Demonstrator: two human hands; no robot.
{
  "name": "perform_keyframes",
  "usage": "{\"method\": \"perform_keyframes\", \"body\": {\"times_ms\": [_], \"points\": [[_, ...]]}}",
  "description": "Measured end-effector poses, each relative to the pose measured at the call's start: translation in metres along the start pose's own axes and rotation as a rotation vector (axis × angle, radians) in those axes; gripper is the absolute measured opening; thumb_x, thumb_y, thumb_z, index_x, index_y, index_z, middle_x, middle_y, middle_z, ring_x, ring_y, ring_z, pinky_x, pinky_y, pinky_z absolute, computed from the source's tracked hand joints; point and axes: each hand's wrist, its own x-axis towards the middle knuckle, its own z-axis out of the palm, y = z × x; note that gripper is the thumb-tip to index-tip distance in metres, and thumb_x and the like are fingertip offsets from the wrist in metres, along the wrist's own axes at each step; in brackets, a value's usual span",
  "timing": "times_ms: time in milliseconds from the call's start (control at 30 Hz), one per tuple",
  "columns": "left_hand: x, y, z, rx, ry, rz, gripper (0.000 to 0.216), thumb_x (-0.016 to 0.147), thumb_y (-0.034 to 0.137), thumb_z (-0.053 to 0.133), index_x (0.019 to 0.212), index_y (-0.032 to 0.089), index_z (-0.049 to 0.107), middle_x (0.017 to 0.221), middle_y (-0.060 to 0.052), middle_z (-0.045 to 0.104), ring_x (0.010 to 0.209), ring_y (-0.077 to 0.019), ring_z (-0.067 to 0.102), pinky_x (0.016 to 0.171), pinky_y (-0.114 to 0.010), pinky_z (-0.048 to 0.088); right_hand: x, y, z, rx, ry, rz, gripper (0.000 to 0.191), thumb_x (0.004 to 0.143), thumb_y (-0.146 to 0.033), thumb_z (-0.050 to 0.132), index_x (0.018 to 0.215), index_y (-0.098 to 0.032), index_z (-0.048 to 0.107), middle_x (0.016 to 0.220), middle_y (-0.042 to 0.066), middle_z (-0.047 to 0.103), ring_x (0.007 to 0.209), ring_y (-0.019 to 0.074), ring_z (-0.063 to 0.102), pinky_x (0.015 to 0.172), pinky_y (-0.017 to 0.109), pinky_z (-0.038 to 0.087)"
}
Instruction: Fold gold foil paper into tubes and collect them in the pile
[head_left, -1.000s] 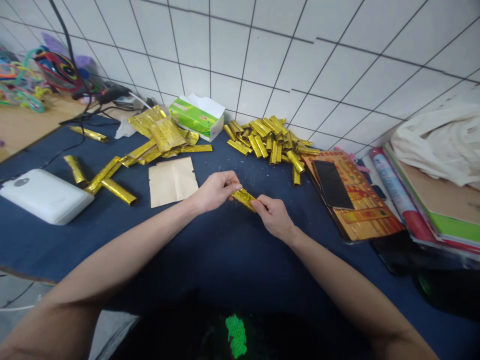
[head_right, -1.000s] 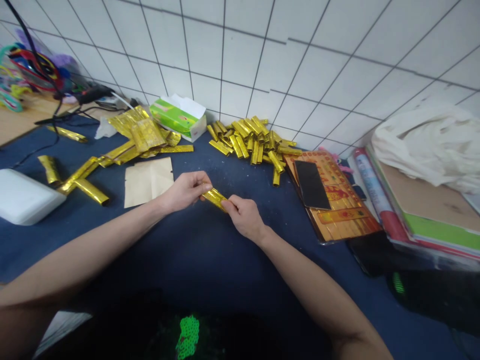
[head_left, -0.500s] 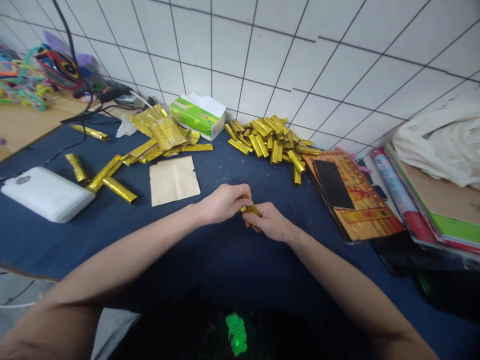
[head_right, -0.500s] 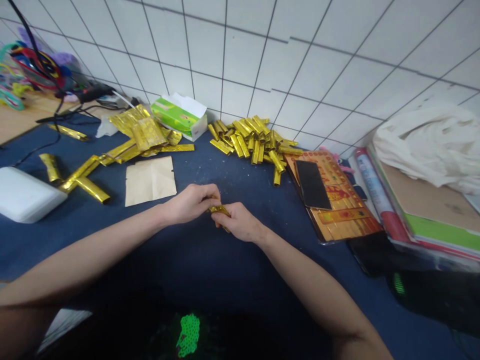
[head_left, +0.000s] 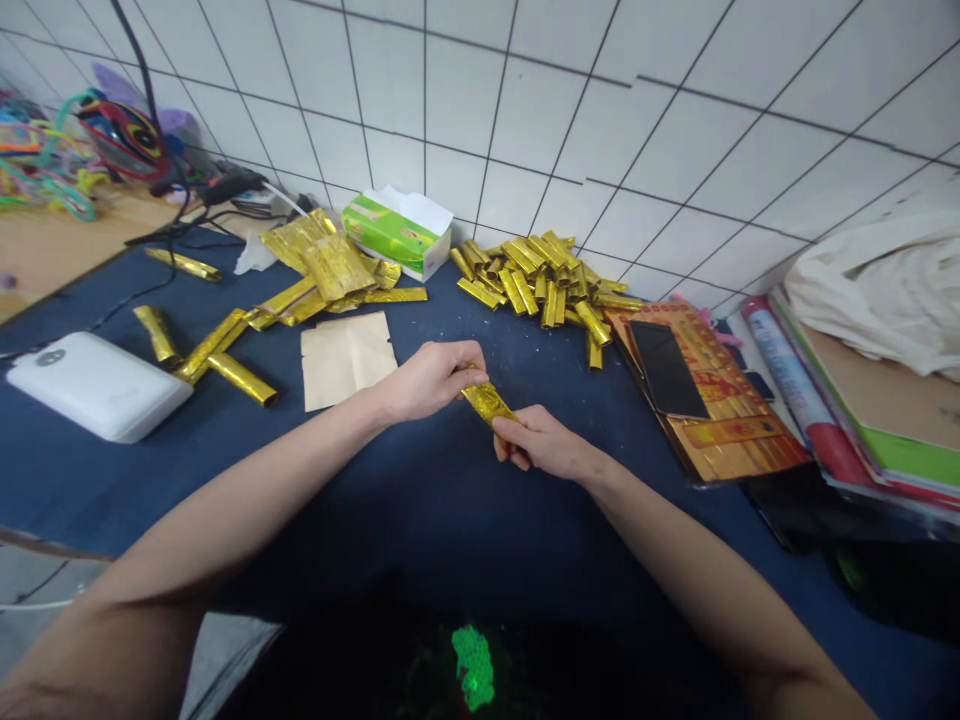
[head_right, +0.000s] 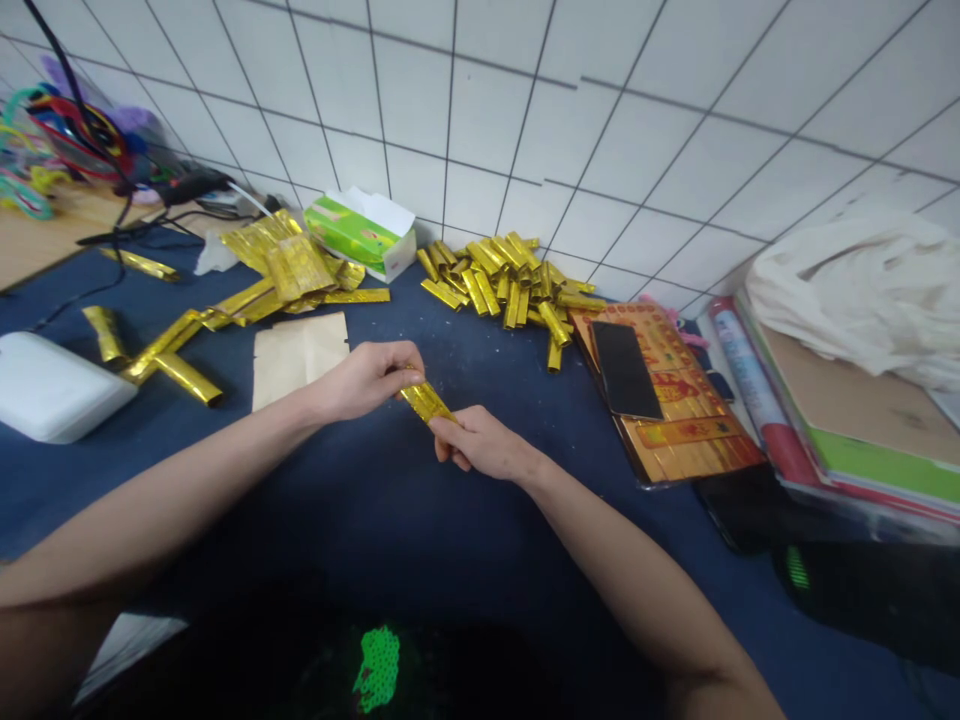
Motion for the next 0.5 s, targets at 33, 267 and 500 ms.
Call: {"method": "perform_keyframes", "body": {"times_ms": [33,267,500], "points": [[0.0,-0.001,-0.001,-0.006,0.001,0.002,0.012,0.079,0.02,0.048,0.069,0.015,0.053,0.063,0.003,0.053,0.058,-0.0072,0.049,0.056,-0.019,0.035,0.0,-0.001,0.0,-0.015,0.008,-0.007,0.044,0.088,-0.045,0.035,0.059,-0.016,0.051,0.044,-0.006,0.041,0.041,0.0061,0.036,0.045,0.021,0.029],[0.005,-0.011,0.008,-0.522,0.077,-0.14,0.02,0.075,0.033,0.058,0.075,0.015,0.048,0.051,0.006,0.047,0.038,-0.0035,0.039,0.039,-0.016,0.028,0.003,0.008,0.009,-0.065,0.162,-0.156,0.044,0.088,-0.046,0.034,0.056,-0.018,0.042,0.05,-0.005,0.036,0.045,0.0069,0.032,0.047,0.022,0.028],[0.0,-0.001,0.035,-0.634,-0.162,-0.219,0.032,0.07,0.04,0.061,0.059,0.014,0.047,0.044,0.007,0.038,0.038,-0.0024,0.032,0.037,-0.017,0.023,0.004,0.012,0.016,-0.017,0.239,-0.187,0.049,0.088,-0.052,0.03,0.052,-0.019,0.038,0.048,-0.005,0.034,0.044,0.0072,0.029,0.045,0.023,0.027]]}}
